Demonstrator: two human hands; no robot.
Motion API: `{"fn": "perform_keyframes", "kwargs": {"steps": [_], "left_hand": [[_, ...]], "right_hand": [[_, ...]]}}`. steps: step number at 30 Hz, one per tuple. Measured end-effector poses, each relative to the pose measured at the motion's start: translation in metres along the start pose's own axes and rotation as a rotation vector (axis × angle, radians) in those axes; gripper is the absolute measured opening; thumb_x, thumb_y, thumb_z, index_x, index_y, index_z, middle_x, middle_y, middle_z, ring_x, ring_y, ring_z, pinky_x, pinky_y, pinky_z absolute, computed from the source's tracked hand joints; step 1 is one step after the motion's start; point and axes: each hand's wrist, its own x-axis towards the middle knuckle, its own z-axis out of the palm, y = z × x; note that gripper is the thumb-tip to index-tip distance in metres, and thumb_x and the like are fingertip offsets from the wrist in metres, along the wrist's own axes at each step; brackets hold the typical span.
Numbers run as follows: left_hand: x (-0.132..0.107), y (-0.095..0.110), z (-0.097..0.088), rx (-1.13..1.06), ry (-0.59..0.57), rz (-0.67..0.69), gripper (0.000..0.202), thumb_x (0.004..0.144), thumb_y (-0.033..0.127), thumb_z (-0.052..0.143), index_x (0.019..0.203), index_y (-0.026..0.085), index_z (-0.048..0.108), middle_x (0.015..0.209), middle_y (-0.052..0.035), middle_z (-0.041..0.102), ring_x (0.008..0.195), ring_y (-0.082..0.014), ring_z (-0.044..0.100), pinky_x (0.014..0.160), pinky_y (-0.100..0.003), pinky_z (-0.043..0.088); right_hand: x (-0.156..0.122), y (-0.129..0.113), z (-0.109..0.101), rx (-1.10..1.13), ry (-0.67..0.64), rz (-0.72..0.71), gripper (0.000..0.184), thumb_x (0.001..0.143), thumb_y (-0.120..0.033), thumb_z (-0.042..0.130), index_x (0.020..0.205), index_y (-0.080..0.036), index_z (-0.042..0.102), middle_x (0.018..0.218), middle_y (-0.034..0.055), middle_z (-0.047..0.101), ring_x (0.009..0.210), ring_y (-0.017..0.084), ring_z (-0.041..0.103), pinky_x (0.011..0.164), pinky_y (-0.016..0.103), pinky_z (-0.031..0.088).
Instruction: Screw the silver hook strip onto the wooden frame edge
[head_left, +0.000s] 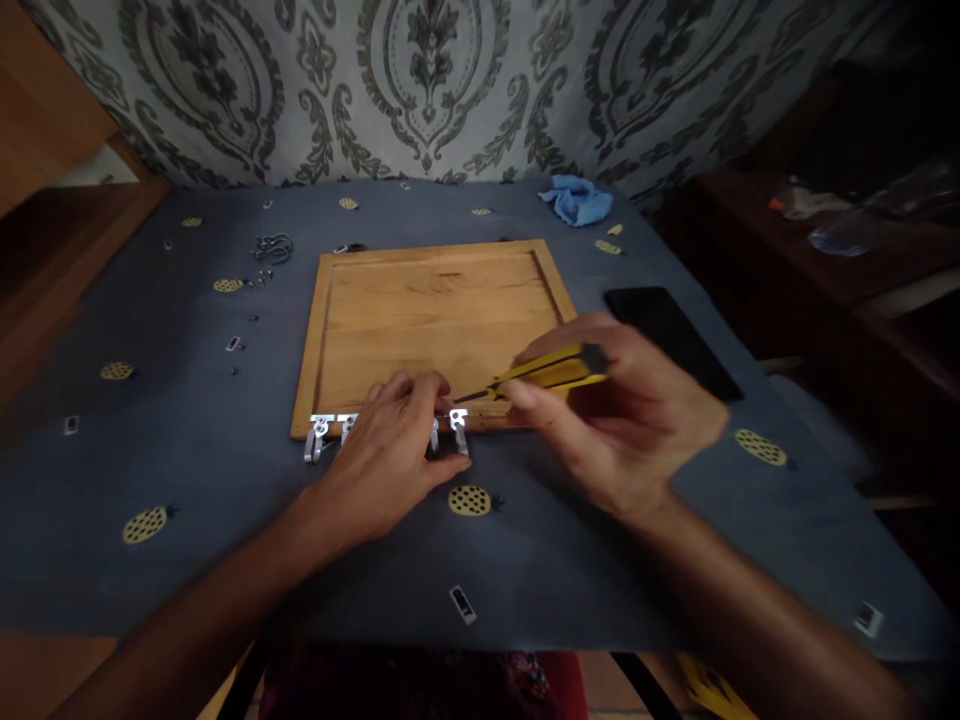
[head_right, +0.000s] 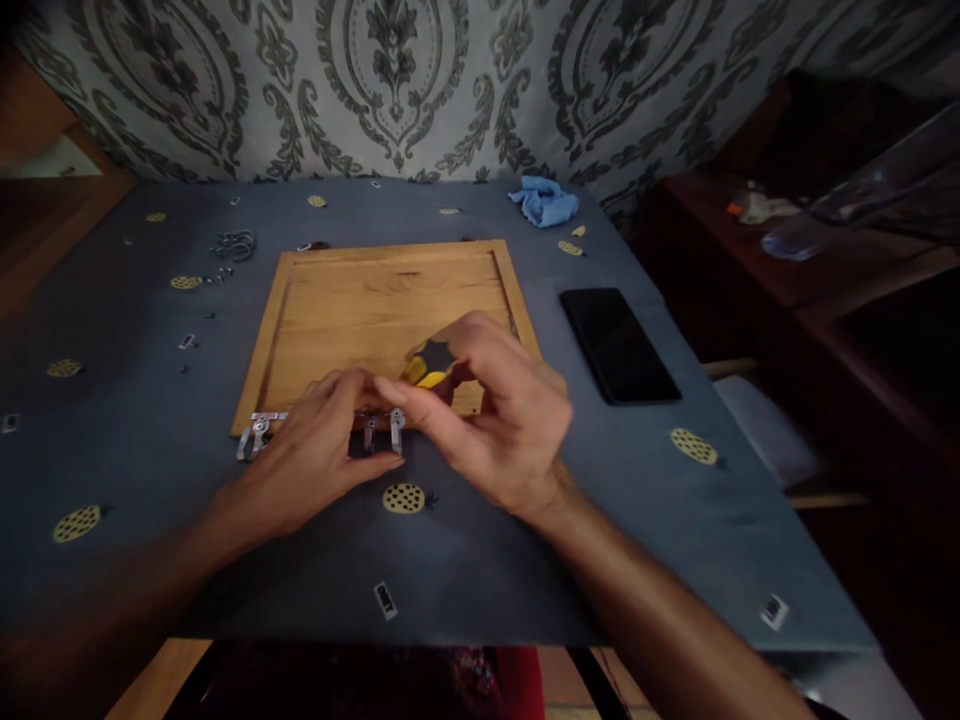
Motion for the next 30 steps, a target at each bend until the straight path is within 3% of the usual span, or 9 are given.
{"fn": "perform_keyframes", "kwargs": {"steps": [4,9,23,26,30], "left_hand": [[0.000,-0.002,0.001,-0.001,0.008,0.028,0.045,0.075,0.023,0.077,0.105,0.022,0.043,0.107,-0.0048,0.060,0.106,-0.0273,0.054,0.090,-0.044,0.045],[0.001,-0.001,0.001,0.008,-0.001,0.002,0.044,0.074,0.024,0.077,0.104,0.021,0.045,0.107,-0.0050,0.060,0.106,-0.0280,0.055,0.089,-0.045,0.046],[-0.001,-0.001,0.002,0.022,0.005,0.001,0.044,0.075,0.025,0.077,0.106,0.020,0.047,0.107,-0.0060,0.057,0.104,-0.0278,0.055,0.089,-0.045,0.046],[0.000,-0.002,0.002,0.015,0.013,0.010,0.046,0.074,0.024,0.077,0.108,0.021,0.046,0.107,-0.0057,0.058,0.104,-0.0276,0.055,0.090,-0.045,0.046],[0.000,-0.002,0.003,0.005,0.024,0.030,0.046,0.074,0.023,0.078,0.107,0.020,0.046,0.106,-0.0052,0.060,0.104,-0.0275,0.054,0.090,-0.044,0.046]], "right_hand": [[0.002,-0.003,-0.002,-0.014,0.133,0.123,0.017,0.082,-0.033,0.071,0.073,-0.027,0.058,0.069,-0.0004,0.058,0.055,0.015,0.052,0.049,0.033,0.043],[0.001,0.004,0.001,-0.028,0.039,0.175,0.027,0.076,-0.040,0.077,0.068,-0.025,0.057,0.062,-0.0029,0.056,0.049,0.012,0.051,0.043,0.030,0.038],[-0.003,0.012,0.005,0.041,-0.048,0.160,0.024,0.074,-0.035,0.079,0.070,-0.025,0.058,0.064,-0.0023,0.056,0.053,0.013,0.052,0.045,0.029,0.042],[0.002,0.010,0.002,0.092,-0.124,0.169,0.019,0.075,-0.032,0.078,0.072,-0.023,0.062,0.068,-0.0020,0.060,0.060,0.013,0.057,0.049,0.027,0.047],[0.009,0.007,-0.005,0.257,-0.262,0.310,0.015,0.077,-0.031,0.076,0.086,-0.021,0.069,0.089,0.0005,0.069,0.065,0.011,0.062,0.053,0.023,0.055]]}}
